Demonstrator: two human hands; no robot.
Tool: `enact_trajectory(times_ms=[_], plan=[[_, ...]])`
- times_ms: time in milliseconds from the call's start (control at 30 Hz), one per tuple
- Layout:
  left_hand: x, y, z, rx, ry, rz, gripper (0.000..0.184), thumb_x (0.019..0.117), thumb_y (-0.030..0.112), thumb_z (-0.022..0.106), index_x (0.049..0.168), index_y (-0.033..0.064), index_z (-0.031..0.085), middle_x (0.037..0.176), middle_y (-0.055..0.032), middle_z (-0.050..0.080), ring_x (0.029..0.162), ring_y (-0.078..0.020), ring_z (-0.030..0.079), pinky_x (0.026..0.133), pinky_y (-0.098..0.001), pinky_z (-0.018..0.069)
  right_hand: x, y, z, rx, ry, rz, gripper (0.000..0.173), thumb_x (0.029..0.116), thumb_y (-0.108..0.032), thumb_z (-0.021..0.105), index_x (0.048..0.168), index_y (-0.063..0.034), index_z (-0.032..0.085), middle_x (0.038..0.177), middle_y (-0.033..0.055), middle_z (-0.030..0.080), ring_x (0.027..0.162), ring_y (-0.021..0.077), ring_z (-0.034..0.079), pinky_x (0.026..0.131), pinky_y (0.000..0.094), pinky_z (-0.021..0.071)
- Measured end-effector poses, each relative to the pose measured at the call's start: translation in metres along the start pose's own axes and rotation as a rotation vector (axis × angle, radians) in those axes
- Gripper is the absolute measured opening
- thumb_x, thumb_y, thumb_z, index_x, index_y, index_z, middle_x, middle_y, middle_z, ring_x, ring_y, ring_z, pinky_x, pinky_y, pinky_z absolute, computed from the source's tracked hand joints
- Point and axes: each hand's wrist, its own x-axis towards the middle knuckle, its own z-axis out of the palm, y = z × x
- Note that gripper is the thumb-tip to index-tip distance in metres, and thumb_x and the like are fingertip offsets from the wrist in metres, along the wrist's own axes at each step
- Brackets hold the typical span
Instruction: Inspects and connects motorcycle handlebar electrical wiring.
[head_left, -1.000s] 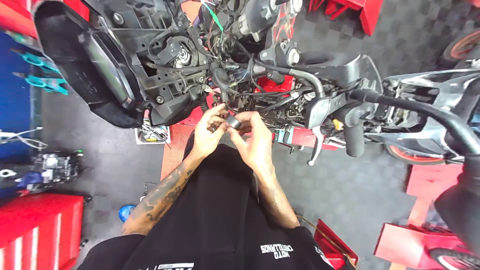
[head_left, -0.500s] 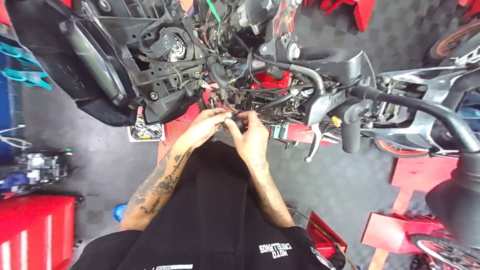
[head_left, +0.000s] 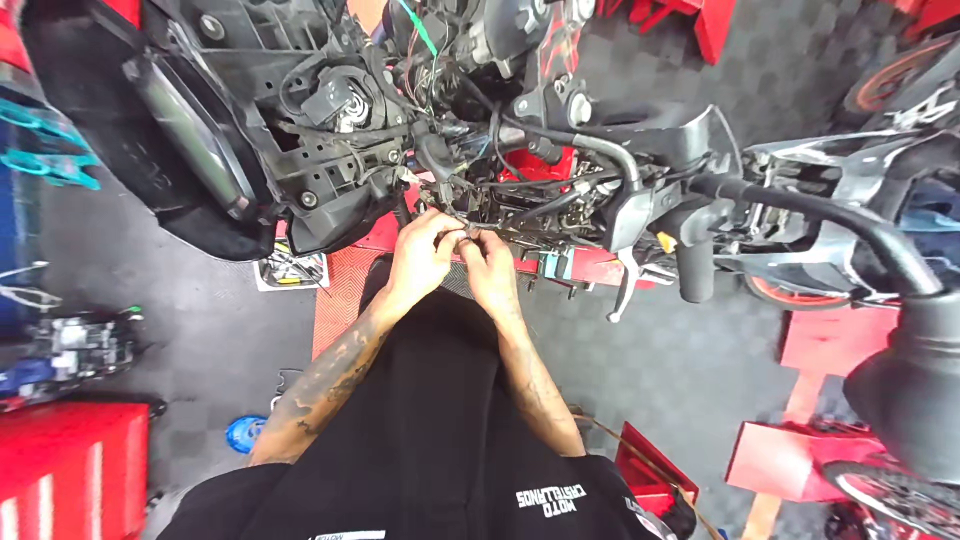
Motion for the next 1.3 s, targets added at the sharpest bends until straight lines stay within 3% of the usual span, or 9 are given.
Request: enact_trajectory(times_ms=[100,200,300,500,733,833,1000,1167,1300], plan=[[-0.001,0.004,0.001,0.056,0.024,0.013,0.013,0.099,0.012,0.065,0.105,0.0048,0.074,0.102,-0.0079,0.07,0.092,-0.0135,0.068,0.087,-0.032,0.0584,0.005,0.011,-0.001,0.147,-0.048,-0.072,0.022,0.102,-0.02,0.054,0.097,-0.0092,0.072,0.079,0.0007,0.067,0.064,0.0103,0.061,0.06,0.0315,0.0533],[-0.003,0.007,0.005,0.116,0.068,0.025,0.013,0.099,0.011,0.064,0.104,0.0036,0.073,0.102,-0.0098,0.071,0.092,-0.0162,0.069,0.086,-0.035,0.0585,0.006,0.015,0.0,0.165,-0.011,-0.172,0.019,0.0995,-0.015,0.057,0.091,-0.0097,0.073,0.084,0.0008,0.068,0.075,0.0085,0.063,0.069,0.0297,0.0538],[-0.003,0.01,0.004,0.147,0.06,0.013,0.014,0.0994,0.012,0.063,0.104,0.0046,0.074,0.103,-0.0083,0.072,0.092,-0.0149,0.07,0.085,-0.0352,0.0587,0.009,0.024,-0.006,0.139,0.001,-0.263,0.016,0.0995,-0.019,0.063,0.099,-0.01,0.076,0.096,0.0028,0.07,0.091,0.0107,0.066,0.083,0.0312,0.0562],[-0.002,0.014,-0.007,0.287,-0.075,-0.034,0.023,0.1022,0.025,0.062,0.111,0.0074,0.075,0.106,-0.0087,0.072,0.093,-0.0161,0.07,0.088,-0.0377,0.0591,0.016,0.036,-0.003,0.225,-0.043,-0.203,0.018,0.0997,-0.02,0.066,0.107,-0.0067,0.075,0.098,0.0056,0.072,0.084,0.0112,0.068,0.079,0.0328,0.0586],[0.012,0.019,-0.008,0.412,-0.148,-0.058,0.036,0.095,0.036,0.073,0.112,0.0047,0.074,0.103,-0.0131,0.075,0.094,-0.023,0.073,0.089,-0.0459,0.0584,0.023,0.046,-0.008,0.37,-0.055,-0.322,0.022,0.0971,-0.011,0.066,0.113,0.0034,0.071,0.11,0.0151,0.071,0.1,0.0165,0.068,0.094,0.0347,0.0556],[0.014,0.019,-0.003,0.545,-0.138,0.109,0.031,0.0994,0.03,0.066,0.109,0.0022,0.075,0.099,-0.0175,0.076,0.09,-0.0316,0.074,0.083,-0.0551,0.0583,0.025,0.046,-0.011,0.407,-0.057,-0.334,0.021,0.0957,-0.008,0.066,0.112,0.0045,0.07,0.109,0.017,0.07,0.1,0.0189,0.068,0.093,0.0361,0.0551],[0.01,0.012,-0.002,0.65,-0.114,0.259,0.028,0.1023,0.025,0.06,0.107,0.0016,0.075,0.096,-0.0182,0.075,0.083,-0.0339,0.074,0.072,-0.0541,0.0597,0.029,0.05,0.0,0.452,-0.062,-0.309,0.025,0.0954,-0.011,0.068,0.115,0.0037,0.069,0.11,0.0145,0.071,0.1,0.0157,0.068,0.093,0.0341,0.0562],[0.016,0.006,0.005,0.605,-0.117,0.26,0.027,0.1013,0.026,0.062,0.103,0.0018,0.074,0.093,-0.0164,0.075,0.081,-0.0304,0.074,0.072,-0.0511,0.0602,0.01,0.09,-0.018,0.446,-0.1,-0.121,0.045,0.099,-0.024,0.067,0.135,0.001,0.058,0.125,0.0151,0.067,0.11,0.0197,0.068,0.097,0.0385,0.057],[0.018,0.009,0.002,0.604,-0.12,0.216,0.027,0.0991,0.027,0.064,0.101,0.0026,0.074,0.093,-0.0151,0.075,0.082,-0.0285,0.074,0.074,-0.0511,0.0605,-0.041,0.165,-0.1,0.253,0.157,0.236,0.026,0.1005,-0.025,0.064,0.113,-0.0045,0.072,0.103,0.0088,0.074,0.091,0.0177,0.072,0.087,0.0414,0.0606]])
